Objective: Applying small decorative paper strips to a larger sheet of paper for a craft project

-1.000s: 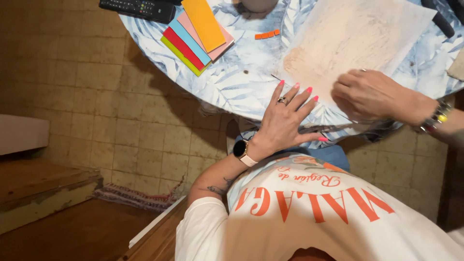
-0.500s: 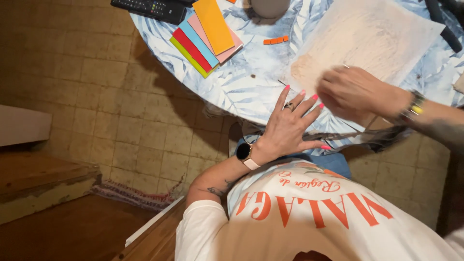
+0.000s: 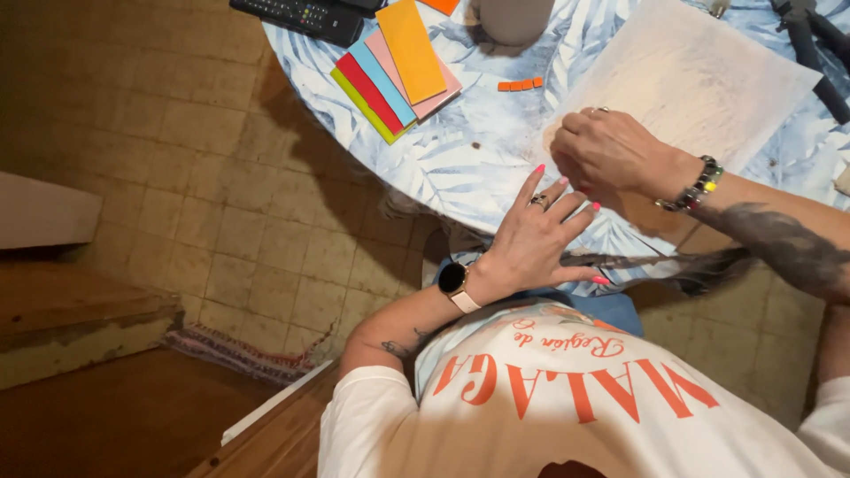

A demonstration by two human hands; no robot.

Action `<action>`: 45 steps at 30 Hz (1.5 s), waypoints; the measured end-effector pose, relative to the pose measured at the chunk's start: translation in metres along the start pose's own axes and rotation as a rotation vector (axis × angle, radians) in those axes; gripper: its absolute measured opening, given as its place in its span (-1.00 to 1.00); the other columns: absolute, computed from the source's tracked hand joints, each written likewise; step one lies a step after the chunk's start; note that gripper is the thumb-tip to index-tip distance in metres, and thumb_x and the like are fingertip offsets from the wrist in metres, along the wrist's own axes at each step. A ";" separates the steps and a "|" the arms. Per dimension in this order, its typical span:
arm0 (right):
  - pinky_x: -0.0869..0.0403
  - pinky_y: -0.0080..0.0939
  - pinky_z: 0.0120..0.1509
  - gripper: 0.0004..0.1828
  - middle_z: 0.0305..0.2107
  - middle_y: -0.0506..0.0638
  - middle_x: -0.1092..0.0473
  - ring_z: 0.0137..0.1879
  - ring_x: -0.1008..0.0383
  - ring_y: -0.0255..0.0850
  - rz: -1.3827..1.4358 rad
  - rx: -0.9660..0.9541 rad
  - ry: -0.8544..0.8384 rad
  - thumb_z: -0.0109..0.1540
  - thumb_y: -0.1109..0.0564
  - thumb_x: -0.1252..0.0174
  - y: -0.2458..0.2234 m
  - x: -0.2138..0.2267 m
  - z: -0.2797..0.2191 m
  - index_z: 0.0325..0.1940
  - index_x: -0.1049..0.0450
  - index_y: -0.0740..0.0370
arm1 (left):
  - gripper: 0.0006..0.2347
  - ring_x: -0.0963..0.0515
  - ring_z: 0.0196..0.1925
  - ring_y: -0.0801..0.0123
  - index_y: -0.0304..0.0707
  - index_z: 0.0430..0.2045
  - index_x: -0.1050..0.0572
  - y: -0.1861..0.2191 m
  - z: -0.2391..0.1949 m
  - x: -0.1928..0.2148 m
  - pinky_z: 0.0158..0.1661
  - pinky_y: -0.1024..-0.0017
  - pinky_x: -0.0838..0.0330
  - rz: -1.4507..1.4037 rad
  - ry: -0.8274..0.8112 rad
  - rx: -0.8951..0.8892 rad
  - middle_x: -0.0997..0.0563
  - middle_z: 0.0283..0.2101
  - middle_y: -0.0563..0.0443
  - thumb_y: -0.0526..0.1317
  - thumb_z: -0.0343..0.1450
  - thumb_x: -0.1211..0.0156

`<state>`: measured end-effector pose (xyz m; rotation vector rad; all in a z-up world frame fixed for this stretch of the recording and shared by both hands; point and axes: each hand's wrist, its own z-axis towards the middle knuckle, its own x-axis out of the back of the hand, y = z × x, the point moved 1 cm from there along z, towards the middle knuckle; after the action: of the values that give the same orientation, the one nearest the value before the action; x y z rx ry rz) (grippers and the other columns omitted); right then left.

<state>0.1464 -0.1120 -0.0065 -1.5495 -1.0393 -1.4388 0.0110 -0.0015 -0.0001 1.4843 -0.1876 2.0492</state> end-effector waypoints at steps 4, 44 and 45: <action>-0.29 -0.12 -0.49 -0.78 -0.62 -0.05 -0.19 -0.51 -0.26 -0.10 -0.061 0.032 0.045 0.13 0.04 0.18 -0.006 0.009 -0.045 -0.57 -0.22 0.11 | -0.38 -0.35 0.02 0.11 -0.16 -0.19 -0.38 -0.001 -0.001 -0.001 0.14 0.07 0.05 0.009 -0.001 -0.002 -0.41 -0.08 -0.07 0.31 0.07 0.05; 0.18 0.20 0.44 -0.78 0.11 0.38 0.01 0.32 0.09 0.19 0.657 0.039 0.774 0.22 0.13 0.29 -0.063 0.045 -0.073 -0.25 -0.23 0.31 | -0.29 0.04 0.27 0.12 -0.43 0.09 0.03 0.004 0.025 0.046 0.24 0.29 0.17 -2.561 0.372 0.602 0.06 0.23 -0.26 0.22 0.22 0.38; 0.19 0.18 0.39 -0.77 0.06 0.32 -0.08 0.27 0.01 0.16 0.574 0.113 0.675 0.20 0.12 0.31 -0.070 0.046 -0.068 -0.33 -0.22 0.31 | -0.25 0.02 0.26 0.17 -0.40 0.13 0.07 0.009 0.025 0.046 0.18 0.31 0.08 -2.592 0.245 0.550 0.06 0.24 -0.22 0.27 0.21 0.37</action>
<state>0.0575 -0.1458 0.0442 -1.0289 -0.2361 -1.3050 0.0178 -0.0028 0.0523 0.4248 1.5468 -0.0760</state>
